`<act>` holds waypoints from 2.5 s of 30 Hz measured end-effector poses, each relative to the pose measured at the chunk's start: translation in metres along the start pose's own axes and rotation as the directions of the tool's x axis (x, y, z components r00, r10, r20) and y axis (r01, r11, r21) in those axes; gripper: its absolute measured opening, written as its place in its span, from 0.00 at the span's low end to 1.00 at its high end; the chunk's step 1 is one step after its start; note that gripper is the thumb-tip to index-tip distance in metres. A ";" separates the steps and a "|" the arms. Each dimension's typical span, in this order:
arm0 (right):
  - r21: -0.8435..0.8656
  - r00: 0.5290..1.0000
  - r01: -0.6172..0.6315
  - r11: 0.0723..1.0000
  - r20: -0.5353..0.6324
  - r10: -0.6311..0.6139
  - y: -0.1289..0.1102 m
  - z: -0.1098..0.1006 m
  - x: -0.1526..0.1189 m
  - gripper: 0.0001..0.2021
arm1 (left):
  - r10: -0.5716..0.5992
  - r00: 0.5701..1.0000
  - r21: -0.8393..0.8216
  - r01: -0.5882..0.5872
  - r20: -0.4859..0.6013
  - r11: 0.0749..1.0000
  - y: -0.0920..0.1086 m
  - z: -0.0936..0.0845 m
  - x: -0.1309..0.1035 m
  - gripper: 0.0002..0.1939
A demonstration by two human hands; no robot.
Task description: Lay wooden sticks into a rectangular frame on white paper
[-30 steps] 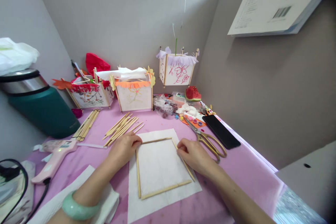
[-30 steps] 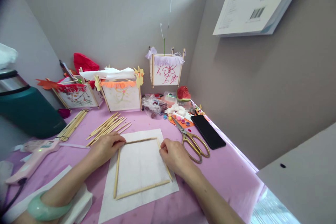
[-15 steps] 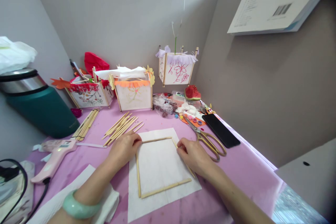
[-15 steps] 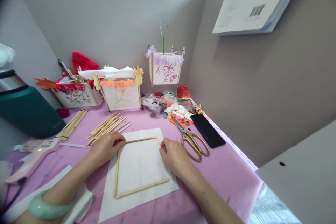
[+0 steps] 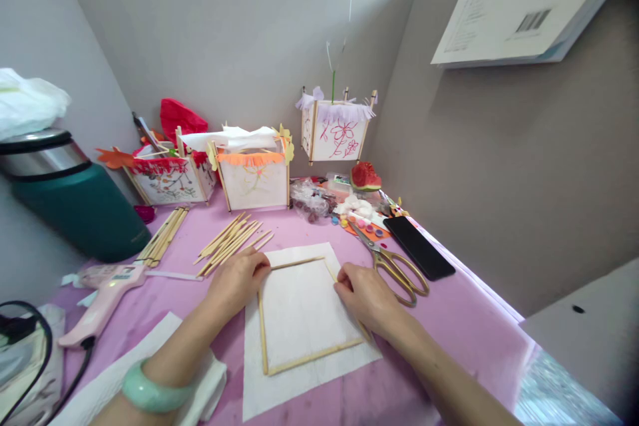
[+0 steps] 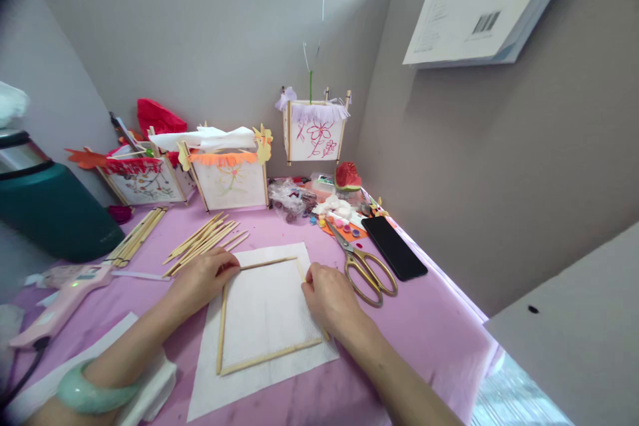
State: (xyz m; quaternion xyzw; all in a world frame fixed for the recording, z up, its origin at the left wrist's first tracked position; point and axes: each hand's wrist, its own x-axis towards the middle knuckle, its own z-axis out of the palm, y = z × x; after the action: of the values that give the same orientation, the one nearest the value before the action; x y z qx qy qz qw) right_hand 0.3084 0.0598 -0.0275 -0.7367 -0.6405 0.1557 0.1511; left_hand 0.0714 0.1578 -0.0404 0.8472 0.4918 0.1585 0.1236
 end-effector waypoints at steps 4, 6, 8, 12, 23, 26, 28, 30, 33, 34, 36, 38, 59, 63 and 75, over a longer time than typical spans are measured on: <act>-0.036 1.000 -0.024 0.999 0.013 0.024 -0.005 -0.004 0.001 0.05 | 0.006 1.000 0.013 -0.006 0.002 1.000 0.000 0.000 0.000 0.12; -0.055 0.999 -0.040 0.998 0.016 0.041 -0.007 -0.004 0.002 0.06 | 0.011 1.000 0.012 -0.011 0.000 1.000 0.000 0.000 0.000 0.13; -0.073 0.998 -0.054 0.996 0.016 0.056 -0.009 -0.005 0.003 0.07 | 0.014 1.000 0.009 -0.014 0.001 1.000 -0.001 0.001 0.000 0.13; -0.089 0.998 -0.061 0.994 0.013 0.062 -0.009 -0.003 0.004 0.07 | 0.016 1.000 0.009 -0.016 0.008 1.000 -0.003 0.001 0.001 0.13; -0.083 0.999 -0.047 0.995 -0.005 0.047 -0.006 0.002 0.008 0.08 | 0.019 1.000 -0.003 -0.019 0.009 1.000 -0.002 0.000 0.000 0.13; -0.078 0.999 -0.042 0.996 -0.001 0.042 -0.006 0.001 0.010 0.07 | 0.019 1.000 -0.019 -0.019 0.004 1.000 -0.002 0.000 0.000 0.13; -0.071 0.999 -0.041 0.997 0.003 0.041 -0.006 0.000 0.010 0.07 | 0.024 1.000 -0.027 -0.024 0.008 0.999 -0.002 0.001 0.000 0.13; -0.060 0.999 -0.040 0.997 0.008 0.041 -0.005 -0.001 0.010 0.07 | 0.030 0.999 -0.020 -0.029 0.013 0.999 -0.003 0.001 0.000 0.13; -0.035 0.999 -0.032 0.999 0.015 0.033 -0.001 -0.002 0.007 0.07 | 0.045 0.997 0.006 -0.044 -0.055 0.999 -0.004 -0.002 0.000 0.13; -0.025 0.999 -0.028 0.999 0.017 0.029 0.002 -0.002 0.006 0.07 | 0.057 0.993 0.016 -0.056 -0.100 0.998 -0.004 -0.004 0.000 0.14; -0.003 0.999 -0.021 1.000 0.024 0.021 0.007 -0.003 0.004 0.07 | 0.101 0.980 0.039 -0.095 -0.174 0.995 0.001 -0.010 -0.003 0.15; 0.018 0.999 -0.018 1.000 0.034 0.017 0.012 -0.004 0.001 0.08 | 0.155 0.974 0.070 -0.145 -0.164 0.987 0.012 -0.018 -0.008 0.14; 0.040 0.999 0.047 0.998 -0.003 -0.047 0.017 -0.003 -0.007 0.09 | -0.146 0.903 -0.893 -0.423 -0.403 -0.154 0.057 -0.176 0.028 0.17; 0.024 0.998 0.058 0.998 -0.007 -0.058 0.021 -0.001 -0.004 0.09 | -0.271 0.810 -0.763 -0.583 -0.520 -0.278 0.021 -0.208 0.025 0.11; 0.094 0.406 0.913 0.396 -0.131 -0.905 -0.113 0.052 -0.078 0.25 | -0.363 0.711 -0.725 -0.678 -0.602 -0.123 0.028 -0.204 0.003 0.13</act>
State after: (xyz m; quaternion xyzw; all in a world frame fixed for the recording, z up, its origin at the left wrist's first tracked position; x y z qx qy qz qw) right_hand 0.1747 -0.0013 -0.0240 -0.2595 -0.9197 0.0746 0.2852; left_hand 0.0157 0.1580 0.1576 0.3964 0.0837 0.7676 0.4966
